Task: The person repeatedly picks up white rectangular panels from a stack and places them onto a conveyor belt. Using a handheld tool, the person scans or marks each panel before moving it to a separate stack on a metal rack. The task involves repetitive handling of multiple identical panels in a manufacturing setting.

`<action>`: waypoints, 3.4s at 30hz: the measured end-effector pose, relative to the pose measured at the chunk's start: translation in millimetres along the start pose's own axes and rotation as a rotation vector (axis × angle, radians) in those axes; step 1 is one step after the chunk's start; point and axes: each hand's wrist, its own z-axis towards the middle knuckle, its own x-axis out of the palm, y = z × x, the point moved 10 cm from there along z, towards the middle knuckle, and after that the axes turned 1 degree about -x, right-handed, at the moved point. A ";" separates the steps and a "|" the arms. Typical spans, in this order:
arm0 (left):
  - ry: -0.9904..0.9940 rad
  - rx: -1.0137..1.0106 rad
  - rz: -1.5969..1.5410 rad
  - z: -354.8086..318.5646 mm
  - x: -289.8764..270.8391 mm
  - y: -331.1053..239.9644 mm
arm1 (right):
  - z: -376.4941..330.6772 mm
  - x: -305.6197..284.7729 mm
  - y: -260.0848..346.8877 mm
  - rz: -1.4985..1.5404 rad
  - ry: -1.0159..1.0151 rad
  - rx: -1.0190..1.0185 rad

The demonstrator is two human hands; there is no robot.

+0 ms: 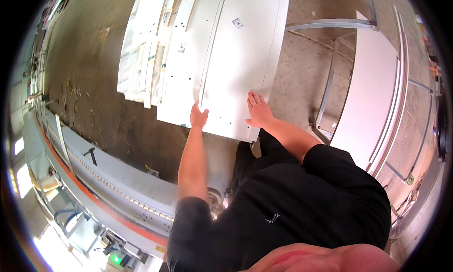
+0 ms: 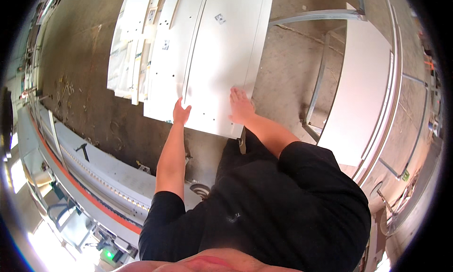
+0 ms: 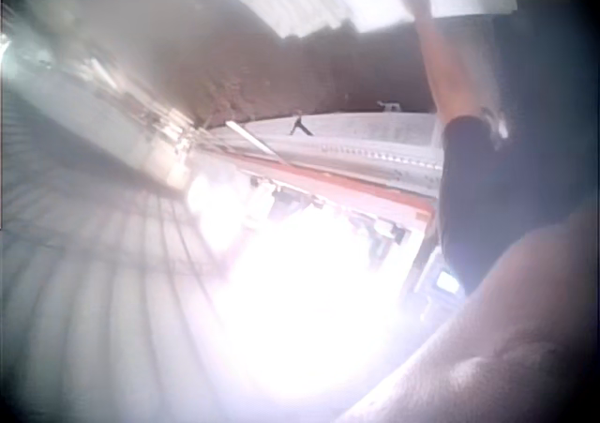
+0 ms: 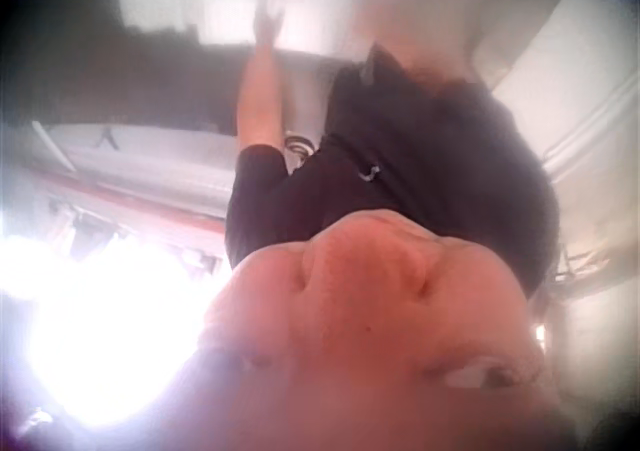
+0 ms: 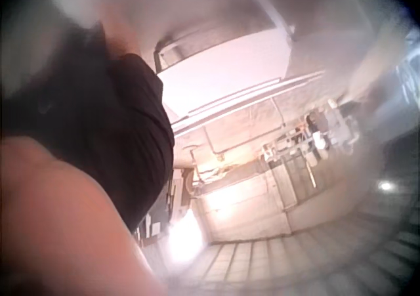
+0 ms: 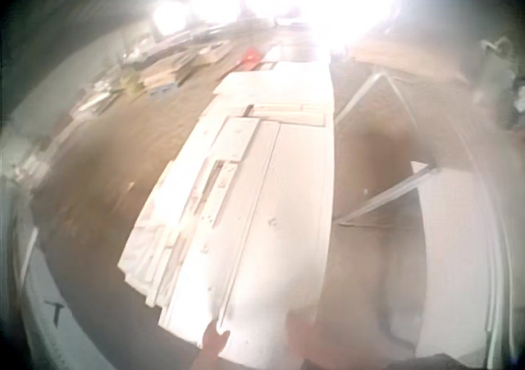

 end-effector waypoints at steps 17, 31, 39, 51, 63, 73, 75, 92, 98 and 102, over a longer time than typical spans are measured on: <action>-0.059 0.038 0.029 -100.8 -3.0 107.0 | -67.1 62.4 116.4 0.011 -0.030 0.025; 0.225 -0.687 -1.625 -216.7 189.0 154.4 | -133.0 89.0 137.2 0.590 -0.288 0.104; 0.097 -0.544 -1.508 -276.3 100.8 123.8 | -131.4 103.5 11.3 1.031 -0.592 0.440; -0.622 -0.753 -1.742 -519.0 -16.9 207.6 | -29.5 48.1 -67.9 2.024 -0.420 0.594; -1.436 -0.665 -1.348 -720.9 -74.5 229.0 | -51.7 0.0 47.7 2.389 -0.186 0.558; -2.083 -0.058 -1.272 -867.8 -117.7 216.8 | -93.5 29.9 210.7 2.348 0.109 0.589; -2.045 -0.020 -1.344 -884.8 -102.3 234.2 | -105.5 41.9 239.6 2.306 0.152 0.550; -1.425 -0.161 -2.337 -897.8 14.1 253.9 | -200.0 106.5 365.6 2.049 0.218 0.231; -1.437 0.016 -2.434 -910.9 31.8 275.6 | -253.3 45.4 324.4 2.045 -0.016 0.133; -1.448 -0.061 -2.433 -905.5 62.9 300.7 | -293.8 2.5 292.0 2.039 -0.186 0.063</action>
